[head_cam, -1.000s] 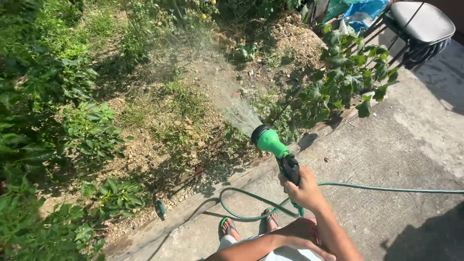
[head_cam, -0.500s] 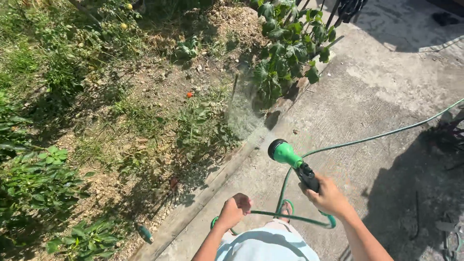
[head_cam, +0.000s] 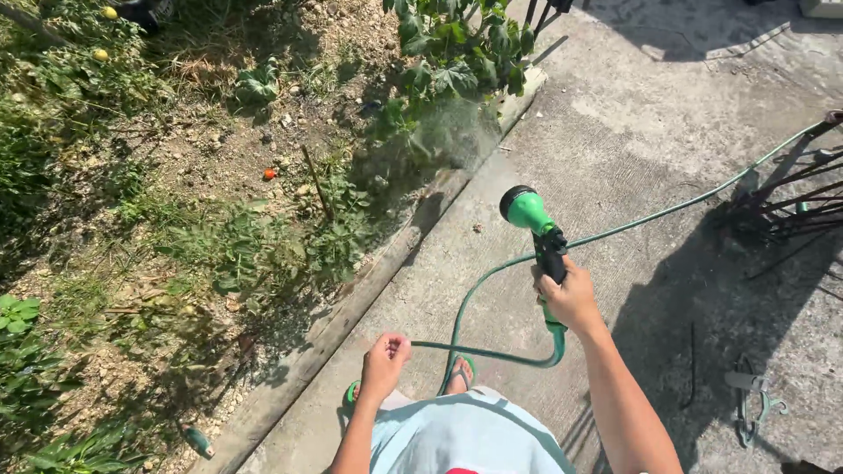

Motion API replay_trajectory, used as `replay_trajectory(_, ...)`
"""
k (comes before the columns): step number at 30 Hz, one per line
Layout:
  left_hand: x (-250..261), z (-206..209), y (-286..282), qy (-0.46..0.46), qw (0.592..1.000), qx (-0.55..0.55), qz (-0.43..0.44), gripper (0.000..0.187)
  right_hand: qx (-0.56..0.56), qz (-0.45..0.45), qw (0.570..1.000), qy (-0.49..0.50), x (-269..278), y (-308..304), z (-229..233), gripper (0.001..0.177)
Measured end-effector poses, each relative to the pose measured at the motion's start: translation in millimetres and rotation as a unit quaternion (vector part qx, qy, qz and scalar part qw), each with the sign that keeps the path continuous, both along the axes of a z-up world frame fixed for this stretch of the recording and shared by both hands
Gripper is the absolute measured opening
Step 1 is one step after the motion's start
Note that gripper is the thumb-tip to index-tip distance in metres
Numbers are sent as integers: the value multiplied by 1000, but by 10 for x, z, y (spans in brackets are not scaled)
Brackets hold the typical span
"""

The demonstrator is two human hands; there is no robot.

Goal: Watering various potted and garden bed plants with a hose nozzle.

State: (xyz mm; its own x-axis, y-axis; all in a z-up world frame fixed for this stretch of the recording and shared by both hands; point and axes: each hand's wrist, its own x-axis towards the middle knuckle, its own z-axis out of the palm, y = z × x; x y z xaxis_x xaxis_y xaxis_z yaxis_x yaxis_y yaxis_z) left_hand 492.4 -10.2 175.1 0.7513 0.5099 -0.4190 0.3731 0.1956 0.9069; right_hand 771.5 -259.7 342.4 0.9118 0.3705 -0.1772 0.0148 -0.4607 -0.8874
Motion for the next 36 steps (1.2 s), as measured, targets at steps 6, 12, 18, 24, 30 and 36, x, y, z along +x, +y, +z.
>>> replay_trajectory(6, 469, 262, -126, 4, 996, 88, -22, 15, 9, 38, 997, -70, 693, -218, 269, 15)
replay_trajectory(12, 834, 357, -57, 25, 990, 136, -26, 16, -3, 138, 990, -25, 1070, -292, 526, 16)
replay_trajectory(18, 1186, 253, 36, 12, 989, 146, -20, 17, -105, 158, 977, -100, 1494, -227, 550, 22)
replay_trajectory(24, 1895, -123, 281, 25, 990, 136, -25, 16, -8, 151, 988, -7, 2261, -112, 315, 21)
replay_trajectory(30, 3794, -174, 468, 61, 980, 153, -113, 14, -94, 163, 981, -53, 3288, 336, 347, 25)
replay_trajectory(36, 5534, 559, 112, -30, 972, 55, -226, 49, -151, 95, 984, -29, 4427, 903, 418, 22)
